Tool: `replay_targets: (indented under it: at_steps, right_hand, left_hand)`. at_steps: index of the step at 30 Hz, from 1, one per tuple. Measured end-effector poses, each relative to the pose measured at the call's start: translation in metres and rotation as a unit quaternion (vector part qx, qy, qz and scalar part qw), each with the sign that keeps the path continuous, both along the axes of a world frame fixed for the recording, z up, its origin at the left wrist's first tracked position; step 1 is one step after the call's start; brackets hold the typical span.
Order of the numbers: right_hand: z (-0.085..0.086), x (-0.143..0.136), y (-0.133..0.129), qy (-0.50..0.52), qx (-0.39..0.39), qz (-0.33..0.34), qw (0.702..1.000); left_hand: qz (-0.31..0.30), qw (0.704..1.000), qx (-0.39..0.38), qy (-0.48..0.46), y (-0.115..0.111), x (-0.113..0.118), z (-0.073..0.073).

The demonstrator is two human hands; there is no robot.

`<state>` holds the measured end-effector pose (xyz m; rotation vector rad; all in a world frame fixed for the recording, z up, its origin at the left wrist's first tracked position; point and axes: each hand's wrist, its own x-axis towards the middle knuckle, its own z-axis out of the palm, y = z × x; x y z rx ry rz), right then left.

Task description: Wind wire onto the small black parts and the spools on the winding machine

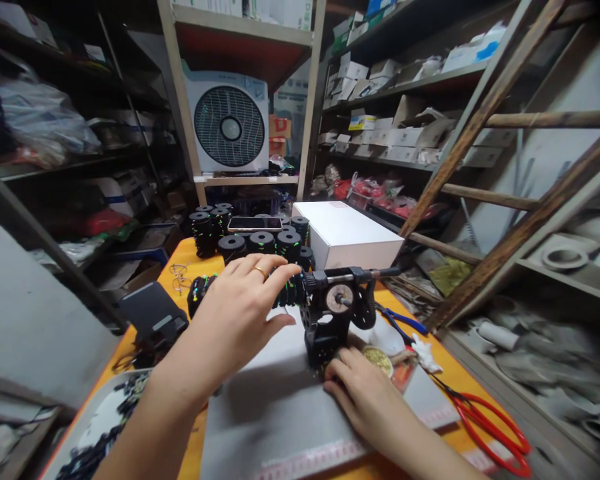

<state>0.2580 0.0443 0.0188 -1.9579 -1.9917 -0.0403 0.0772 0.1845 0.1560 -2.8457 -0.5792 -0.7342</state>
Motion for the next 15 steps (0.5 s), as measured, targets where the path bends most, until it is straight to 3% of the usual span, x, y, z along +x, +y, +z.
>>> replay_targets:
  at_steps: [4,7,11,15]
  right_hand:
    - [-0.009,-0.001,0.002,-0.024,0.019,0.014,0.999]
    - [-0.006,-0.002,-0.001,0.047,0.038,0.035,0.998]
    - [0.014,-0.002,-0.006,0.141,0.082,0.057,0.985]
    - [0.048,0.003,0.000,0.136,0.194,0.088,0.968]
  left_hand:
    - [0.025,0.999,0.034,0.008,0.001,0.009,-0.005]
    - [0.031,0.998,0.052,0.008,0.002,0.010,-0.008]
    - [0.011,0.997,0.074,0.003,0.005,0.008,-0.012]
    - [0.014,0.999,0.051,0.001,0.008,0.009,-0.009]
